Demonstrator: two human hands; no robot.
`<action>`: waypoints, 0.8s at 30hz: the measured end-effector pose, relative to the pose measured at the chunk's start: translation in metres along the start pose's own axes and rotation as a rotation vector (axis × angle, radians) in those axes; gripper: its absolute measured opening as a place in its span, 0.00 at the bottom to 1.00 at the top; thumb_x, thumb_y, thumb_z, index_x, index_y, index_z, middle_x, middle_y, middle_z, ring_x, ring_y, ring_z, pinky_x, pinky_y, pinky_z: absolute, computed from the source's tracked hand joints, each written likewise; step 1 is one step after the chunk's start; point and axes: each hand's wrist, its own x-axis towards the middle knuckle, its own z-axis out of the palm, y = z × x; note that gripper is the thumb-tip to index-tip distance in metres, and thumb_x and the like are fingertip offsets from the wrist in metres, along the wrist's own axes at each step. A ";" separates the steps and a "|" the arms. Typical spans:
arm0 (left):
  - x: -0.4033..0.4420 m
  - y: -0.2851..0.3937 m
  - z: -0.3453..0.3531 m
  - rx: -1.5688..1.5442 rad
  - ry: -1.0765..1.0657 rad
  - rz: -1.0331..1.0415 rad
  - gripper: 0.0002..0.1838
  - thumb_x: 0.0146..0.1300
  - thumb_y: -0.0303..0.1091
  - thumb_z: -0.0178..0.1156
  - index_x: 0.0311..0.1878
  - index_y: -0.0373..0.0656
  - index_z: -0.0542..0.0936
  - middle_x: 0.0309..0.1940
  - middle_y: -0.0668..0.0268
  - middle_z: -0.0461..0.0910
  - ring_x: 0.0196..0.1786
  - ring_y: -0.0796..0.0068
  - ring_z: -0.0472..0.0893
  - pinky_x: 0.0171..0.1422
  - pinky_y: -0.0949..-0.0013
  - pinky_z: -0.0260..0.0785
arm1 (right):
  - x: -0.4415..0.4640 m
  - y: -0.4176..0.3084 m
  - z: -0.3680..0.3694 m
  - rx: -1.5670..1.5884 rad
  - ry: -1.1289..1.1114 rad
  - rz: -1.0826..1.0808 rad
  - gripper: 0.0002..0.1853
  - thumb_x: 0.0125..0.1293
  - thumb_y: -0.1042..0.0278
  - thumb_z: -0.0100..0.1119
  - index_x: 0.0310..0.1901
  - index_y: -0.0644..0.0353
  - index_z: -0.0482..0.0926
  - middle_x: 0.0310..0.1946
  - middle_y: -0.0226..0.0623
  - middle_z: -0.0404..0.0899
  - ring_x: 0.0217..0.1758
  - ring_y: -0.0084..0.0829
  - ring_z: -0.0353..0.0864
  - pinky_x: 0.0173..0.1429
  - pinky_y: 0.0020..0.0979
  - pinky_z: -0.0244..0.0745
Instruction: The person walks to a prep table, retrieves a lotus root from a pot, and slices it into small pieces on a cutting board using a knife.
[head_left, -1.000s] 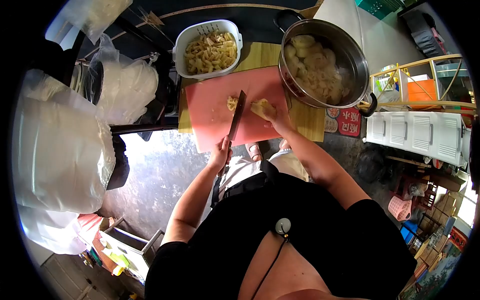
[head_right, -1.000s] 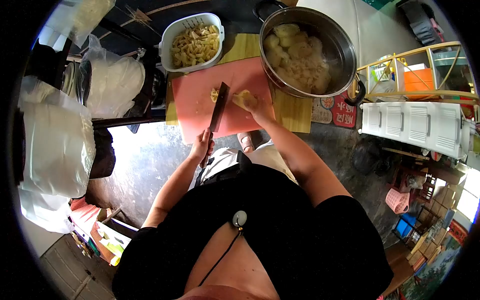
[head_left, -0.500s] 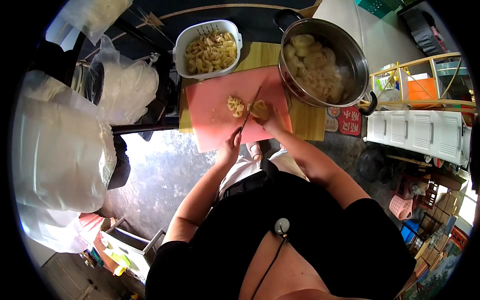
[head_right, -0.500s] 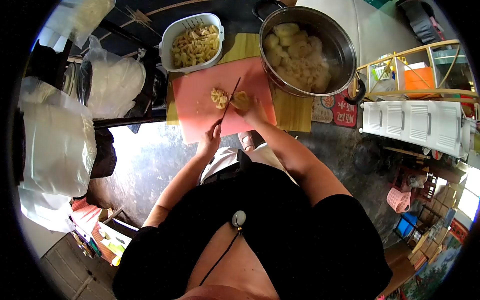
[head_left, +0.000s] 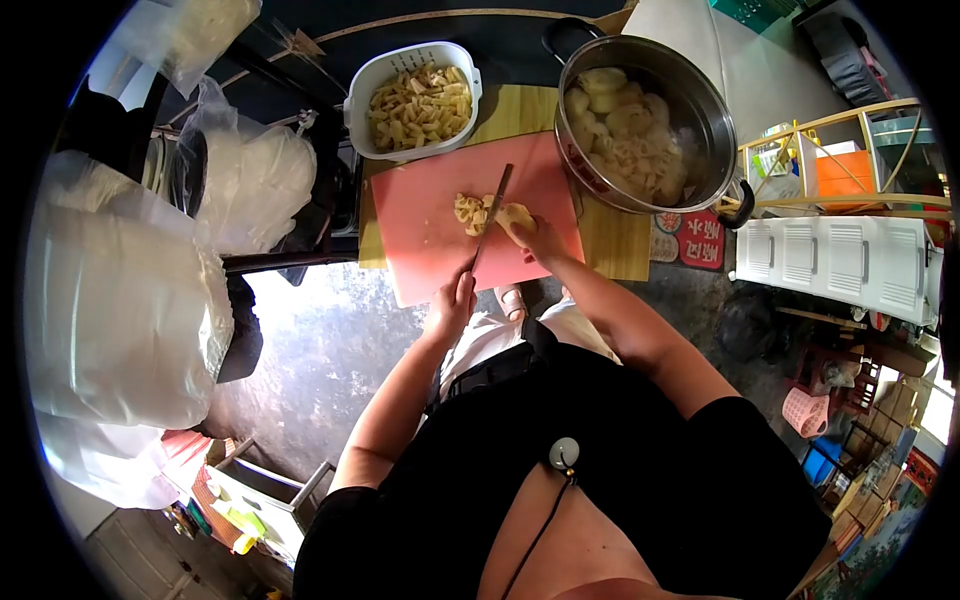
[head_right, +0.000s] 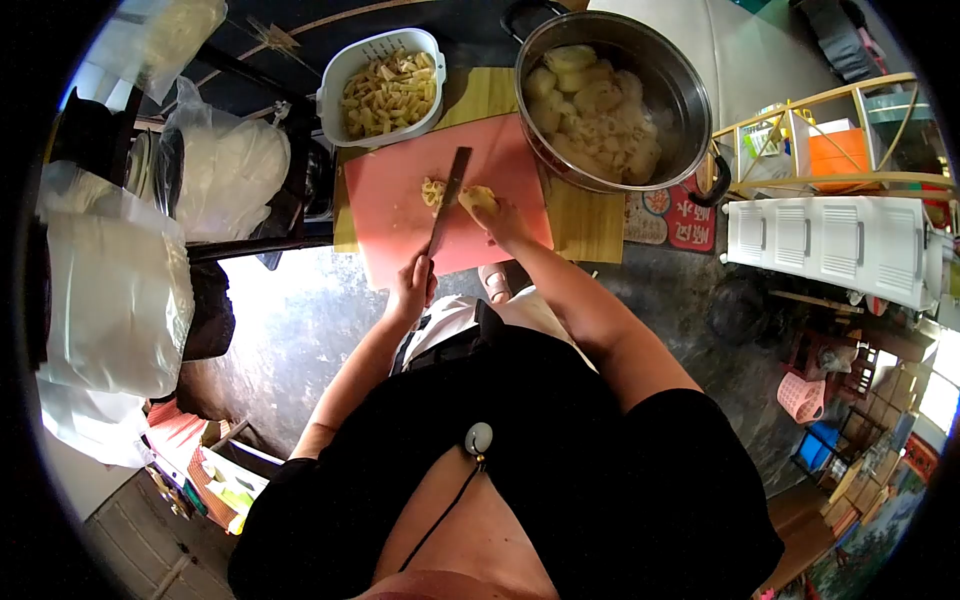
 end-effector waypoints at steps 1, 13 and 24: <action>0.002 0.002 0.000 0.048 -0.036 -0.143 0.21 0.70 0.43 0.40 0.61 0.44 0.69 0.17 0.61 0.70 0.20 0.73 0.71 0.31 0.66 0.67 | -0.003 -0.007 -0.001 -0.014 -0.017 0.039 0.31 0.58 0.49 0.59 0.53 0.69 0.67 0.32 0.41 0.76 0.24 0.29 0.79 0.22 0.29 0.78; 0.013 -0.020 0.008 0.179 0.186 -0.058 0.20 0.70 0.45 0.42 0.57 0.45 0.71 0.28 0.53 0.78 0.25 0.58 0.77 0.33 0.60 0.71 | -0.002 0.005 0.008 0.251 0.052 0.126 0.28 0.62 0.46 0.51 0.51 0.64 0.66 0.30 0.42 0.76 0.16 0.32 0.77 0.17 0.27 0.76; 0.008 -0.010 0.008 0.105 0.019 -0.079 0.22 0.71 0.46 0.40 0.58 0.42 0.71 0.20 0.63 0.71 0.20 0.71 0.71 0.26 0.68 0.66 | 0.013 0.021 0.007 0.205 0.014 0.121 0.25 0.67 0.49 0.44 0.57 0.58 0.60 0.37 0.43 0.73 0.18 0.31 0.76 0.20 0.28 0.77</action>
